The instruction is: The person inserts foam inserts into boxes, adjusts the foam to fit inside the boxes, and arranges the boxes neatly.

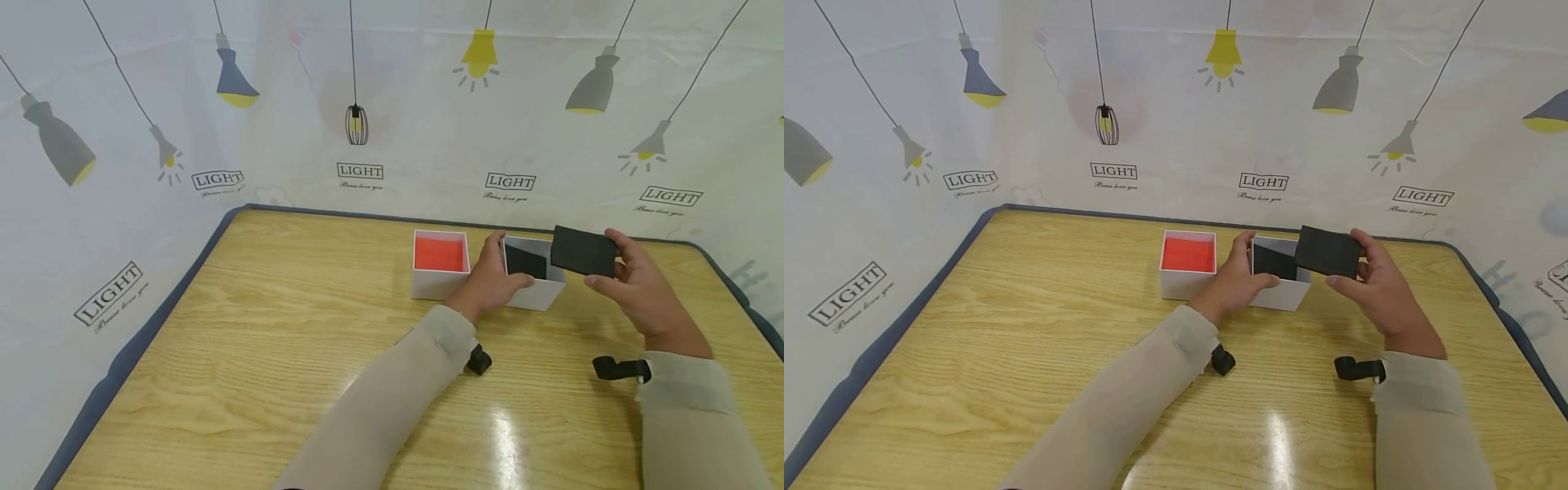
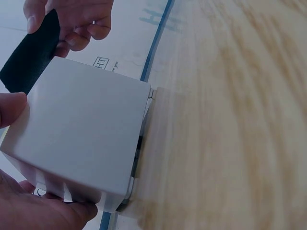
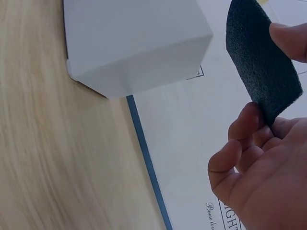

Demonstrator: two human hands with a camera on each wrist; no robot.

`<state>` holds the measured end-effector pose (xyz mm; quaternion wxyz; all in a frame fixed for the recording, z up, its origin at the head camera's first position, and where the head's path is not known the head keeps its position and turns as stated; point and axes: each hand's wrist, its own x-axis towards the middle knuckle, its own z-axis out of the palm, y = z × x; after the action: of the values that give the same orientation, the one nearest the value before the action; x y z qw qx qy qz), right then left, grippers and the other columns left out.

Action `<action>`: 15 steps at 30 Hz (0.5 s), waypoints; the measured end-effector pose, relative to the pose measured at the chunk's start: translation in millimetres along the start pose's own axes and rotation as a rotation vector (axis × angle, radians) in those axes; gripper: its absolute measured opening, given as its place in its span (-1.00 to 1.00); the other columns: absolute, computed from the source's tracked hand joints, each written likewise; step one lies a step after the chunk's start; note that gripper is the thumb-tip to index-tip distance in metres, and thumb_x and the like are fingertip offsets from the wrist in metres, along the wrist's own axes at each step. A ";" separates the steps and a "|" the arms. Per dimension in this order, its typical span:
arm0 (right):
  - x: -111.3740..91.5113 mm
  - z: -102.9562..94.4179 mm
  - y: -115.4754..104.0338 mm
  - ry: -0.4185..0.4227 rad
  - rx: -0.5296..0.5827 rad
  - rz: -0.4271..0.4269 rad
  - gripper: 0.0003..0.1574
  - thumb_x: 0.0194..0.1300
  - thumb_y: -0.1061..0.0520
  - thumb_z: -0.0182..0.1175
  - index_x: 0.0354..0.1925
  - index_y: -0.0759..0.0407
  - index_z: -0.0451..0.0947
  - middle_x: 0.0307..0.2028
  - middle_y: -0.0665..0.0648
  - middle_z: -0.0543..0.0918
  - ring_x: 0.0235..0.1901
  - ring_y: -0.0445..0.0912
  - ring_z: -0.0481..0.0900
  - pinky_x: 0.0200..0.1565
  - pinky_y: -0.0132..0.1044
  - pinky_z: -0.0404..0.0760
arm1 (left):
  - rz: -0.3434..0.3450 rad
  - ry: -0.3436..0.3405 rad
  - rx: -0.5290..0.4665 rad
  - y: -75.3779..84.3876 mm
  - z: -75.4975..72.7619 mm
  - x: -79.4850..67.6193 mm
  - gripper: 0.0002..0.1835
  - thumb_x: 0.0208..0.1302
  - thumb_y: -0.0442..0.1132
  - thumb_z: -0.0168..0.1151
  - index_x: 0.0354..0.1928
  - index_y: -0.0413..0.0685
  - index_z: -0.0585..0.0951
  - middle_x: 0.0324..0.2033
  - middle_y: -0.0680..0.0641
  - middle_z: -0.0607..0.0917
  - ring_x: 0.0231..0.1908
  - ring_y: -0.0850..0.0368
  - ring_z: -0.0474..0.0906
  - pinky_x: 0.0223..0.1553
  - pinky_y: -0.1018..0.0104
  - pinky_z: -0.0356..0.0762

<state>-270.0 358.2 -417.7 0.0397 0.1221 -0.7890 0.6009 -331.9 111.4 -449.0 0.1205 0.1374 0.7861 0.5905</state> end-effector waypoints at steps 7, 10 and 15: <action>3.0 7.6 1.7 0.000 -0.117 0.015 0.16 0.48 0.41 0.18 0.70 0.23 -0.33 0.20 -0.18 0.27 0.09 -0.41 0.49 -0.05 -0.64 0.57 | -0.007 0.005 0.004 -0.3 0.0 -0.1 0.03 0.33 -0.11 0.45 0.66 0.24 -0.01 0.61 0.09 0.19 0.55 0.12 0.21 0.55 0.04 0.25; 4.4 10.4 3.1 0.002 -0.169 0.014 0.16 0.49 0.39 0.19 0.71 0.22 -0.33 0.21 -0.21 0.27 0.08 -0.42 0.48 -0.05 -0.65 0.57 | -0.009 0.011 0.009 -0.5 0.5 -0.4 0.03 0.33 -0.11 0.45 0.65 0.25 -0.01 0.61 0.09 0.20 0.54 0.12 0.23 0.54 0.03 0.26; 7.2 15.0 4.4 0.010 -0.243 0.022 0.17 0.50 0.33 0.22 0.71 0.17 -0.33 0.21 -0.20 0.26 0.05 -0.44 0.50 -0.06 -0.65 0.58 | -0.011 0.019 0.019 -0.9 1.0 0.1 0.04 0.32 -0.09 0.46 0.65 0.25 -0.01 0.60 0.10 0.21 0.53 0.12 0.24 0.54 0.02 0.27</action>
<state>-276.7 343.9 -424.4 0.0518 0.1048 -0.8570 0.5019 -331.7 112.1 -450.1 0.1148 0.1287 0.7935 0.5836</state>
